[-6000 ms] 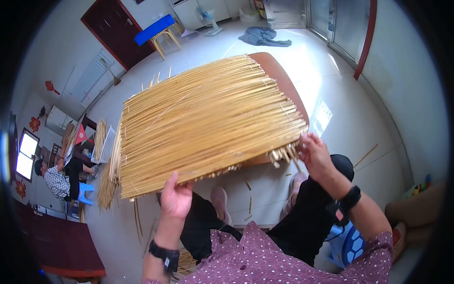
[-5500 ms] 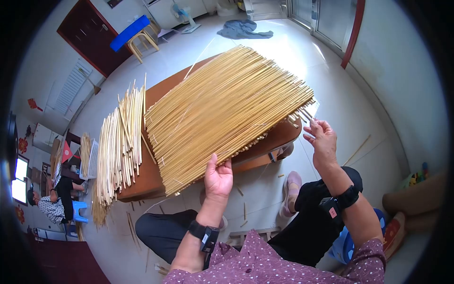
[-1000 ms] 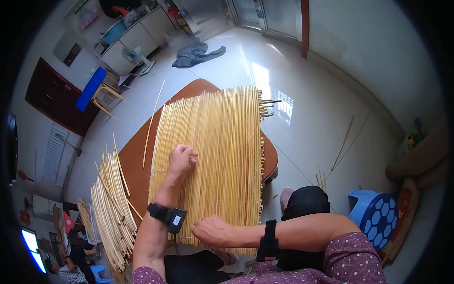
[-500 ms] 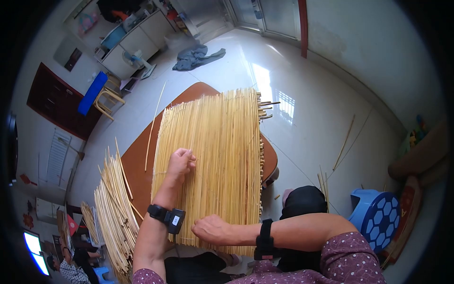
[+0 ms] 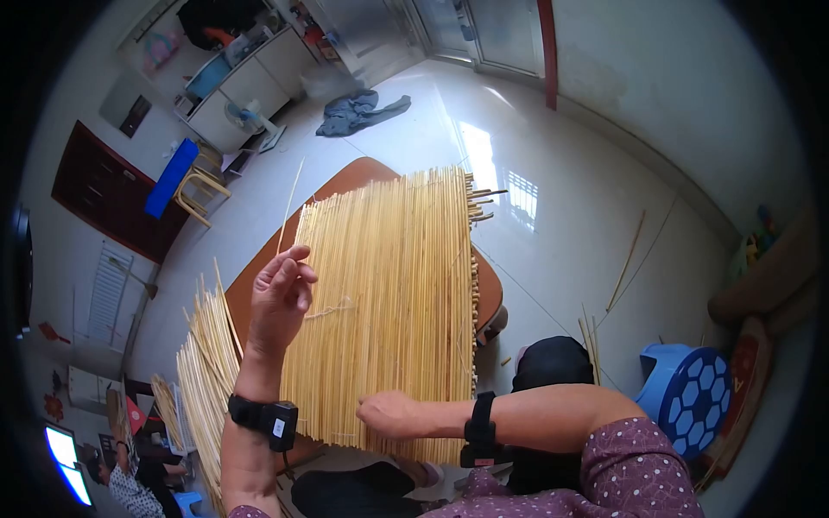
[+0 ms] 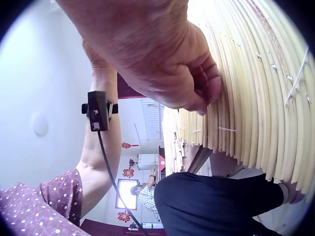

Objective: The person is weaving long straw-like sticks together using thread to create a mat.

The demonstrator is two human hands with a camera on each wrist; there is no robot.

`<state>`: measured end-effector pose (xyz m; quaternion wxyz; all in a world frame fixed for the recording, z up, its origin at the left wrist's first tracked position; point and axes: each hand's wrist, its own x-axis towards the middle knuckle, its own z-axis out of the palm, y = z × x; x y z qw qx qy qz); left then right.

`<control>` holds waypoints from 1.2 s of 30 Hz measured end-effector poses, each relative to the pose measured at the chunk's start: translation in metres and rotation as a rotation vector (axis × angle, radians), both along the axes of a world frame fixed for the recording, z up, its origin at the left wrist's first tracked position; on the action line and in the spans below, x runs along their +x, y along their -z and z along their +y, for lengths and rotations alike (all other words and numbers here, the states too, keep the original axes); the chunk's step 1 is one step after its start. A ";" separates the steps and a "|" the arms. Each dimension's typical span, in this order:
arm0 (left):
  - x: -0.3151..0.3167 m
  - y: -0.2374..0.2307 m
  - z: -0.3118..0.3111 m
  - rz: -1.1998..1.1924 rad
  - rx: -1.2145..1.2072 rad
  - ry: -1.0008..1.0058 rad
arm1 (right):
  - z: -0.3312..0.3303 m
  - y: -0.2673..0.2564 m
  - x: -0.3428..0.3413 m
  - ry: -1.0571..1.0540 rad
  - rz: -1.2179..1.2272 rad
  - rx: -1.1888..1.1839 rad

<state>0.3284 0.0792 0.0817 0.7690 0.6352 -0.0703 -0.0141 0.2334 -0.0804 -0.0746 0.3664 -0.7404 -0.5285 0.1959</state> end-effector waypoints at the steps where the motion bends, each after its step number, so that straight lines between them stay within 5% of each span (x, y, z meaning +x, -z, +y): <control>1: -0.006 -0.004 -0.001 -0.001 0.003 -0.002 | 0.001 0.002 0.000 0.001 0.023 -0.002; 8: -0.028 -0.012 -0.006 0.178 0.283 -0.086 | 0.006 -0.020 0.006 -0.010 0.055 -0.119; 10: -0.033 -0.004 -0.004 0.173 0.288 -0.079 | 0.005 -0.036 0.014 0.254 0.266 -0.024; 13: -0.049 0.000 -0.004 0.153 0.338 -0.050 | 0.000 -0.053 0.050 0.574 0.986 0.368; 17: -0.077 0.014 -0.017 0.159 0.785 0.337 | -0.011 -0.069 0.083 0.575 1.569 1.010; 19: -0.088 0.029 -0.026 0.115 0.794 0.446 | -0.018 -0.076 0.089 0.618 1.494 1.019; 21: -0.088 0.029 -0.027 0.375 0.788 0.589 | -0.029 -0.085 0.092 0.664 1.423 1.030; 23: -0.076 0.032 -0.021 0.507 0.620 0.527 | -0.041 -0.093 0.092 0.680 0.744 0.641; 24: -0.067 0.035 -0.015 0.629 0.447 0.453 | -0.038 -0.088 0.090 0.636 0.484 0.697; 25: -0.053 0.046 -0.005 0.597 0.478 0.423 | -0.037 -0.089 0.086 0.639 0.483 0.698; 27: -0.012 0.087 0.020 0.558 0.220 0.393 | -0.037 -0.093 0.077 0.587 0.093 0.618; 29: 0.012 0.057 -0.022 0.773 -0.071 0.070 | -0.034 -0.093 0.073 0.522 0.230 0.723; 33: 0.092 0.073 -0.021 0.662 -0.041 0.230 | -0.036 -0.091 0.070 0.558 0.043 0.581; 36: 0.144 0.086 -0.023 0.682 0.059 0.073 | -0.036 -0.094 0.068 0.571 0.058 0.573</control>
